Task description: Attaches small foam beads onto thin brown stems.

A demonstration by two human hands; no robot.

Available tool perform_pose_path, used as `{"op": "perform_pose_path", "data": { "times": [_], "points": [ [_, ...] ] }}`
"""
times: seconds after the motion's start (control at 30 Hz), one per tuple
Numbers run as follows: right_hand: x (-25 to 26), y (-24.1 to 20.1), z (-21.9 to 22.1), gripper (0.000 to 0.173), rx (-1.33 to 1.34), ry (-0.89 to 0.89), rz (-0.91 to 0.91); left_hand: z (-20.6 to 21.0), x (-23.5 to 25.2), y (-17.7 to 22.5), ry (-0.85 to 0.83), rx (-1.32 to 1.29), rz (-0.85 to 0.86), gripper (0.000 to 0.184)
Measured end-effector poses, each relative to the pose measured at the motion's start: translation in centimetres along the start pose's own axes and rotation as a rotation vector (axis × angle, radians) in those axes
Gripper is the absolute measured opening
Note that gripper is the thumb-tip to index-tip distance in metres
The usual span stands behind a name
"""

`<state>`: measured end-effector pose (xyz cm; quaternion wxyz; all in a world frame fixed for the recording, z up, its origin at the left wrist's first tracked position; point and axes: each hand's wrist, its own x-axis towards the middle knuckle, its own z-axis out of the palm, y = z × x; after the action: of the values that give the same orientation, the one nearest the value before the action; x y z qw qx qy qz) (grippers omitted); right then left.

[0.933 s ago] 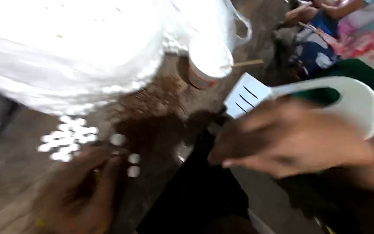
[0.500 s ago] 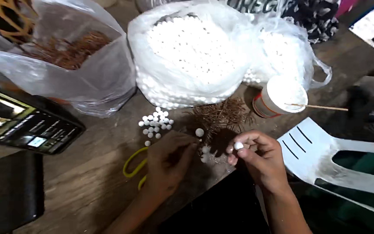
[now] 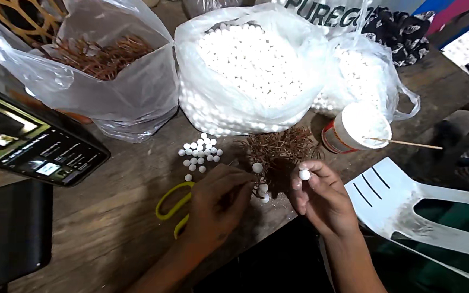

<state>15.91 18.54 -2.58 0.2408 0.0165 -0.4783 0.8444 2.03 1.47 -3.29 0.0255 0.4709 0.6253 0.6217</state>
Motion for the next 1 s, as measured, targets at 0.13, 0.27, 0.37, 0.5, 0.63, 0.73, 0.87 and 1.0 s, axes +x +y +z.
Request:
{"op": "perform_pose_path", "data": {
  "times": [0.13, 0.27, 0.37, 0.5, 0.63, 0.73, 0.87, 1.0],
  "points": [
    [0.1, 0.4, -0.1, 0.021, 0.149, 0.008, 0.052, 0.0, 0.0, 0.0, -0.009, 0.034, 0.010, 0.017],
    [0.1, 0.5, 0.0, 0.021, 0.267, 0.027, 0.113, 0.1, 0.0, 0.0, 0.001, 0.036, 0.013, 0.017],
    [0.1, 0.8, 0.3, 0.021, 0.375, 0.065, 0.152, 0.1, -0.1, 0.1, 0.003, 0.047, 0.012, 0.018],
    [0.1, 1.2, 0.5, 0.016, 0.412, 0.089, 0.140, 0.1, -0.2, 0.1, -0.002, 0.040, 0.013, 0.017],
    [0.1, 1.5, 0.6, 0.015, 0.392, 0.115, 0.115, 0.0, -0.3, 0.0, -0.002, 0.039, 0.005, 0.017],
    [0.1, 1.6, 0.6, 0.017, 0.373, 0.119, 0.113, 0.1, -0.3, 0.0, -0.001, 0.042, 0.006, 0.017],
    [0.1, 1.5, 0.5, 0.017, 0.401, 0.123, 0.131, 0.2, -0.3, 0.0, 0.003, 0.043, 0.008, 0.016],
    [0.0, 1.7, 0.5, 0.017, 0.424, 0.112, 0.140, 0.2, -0.4, 0.1, -0.001, 0.042, 0.005, 0.016]
  ]
}}
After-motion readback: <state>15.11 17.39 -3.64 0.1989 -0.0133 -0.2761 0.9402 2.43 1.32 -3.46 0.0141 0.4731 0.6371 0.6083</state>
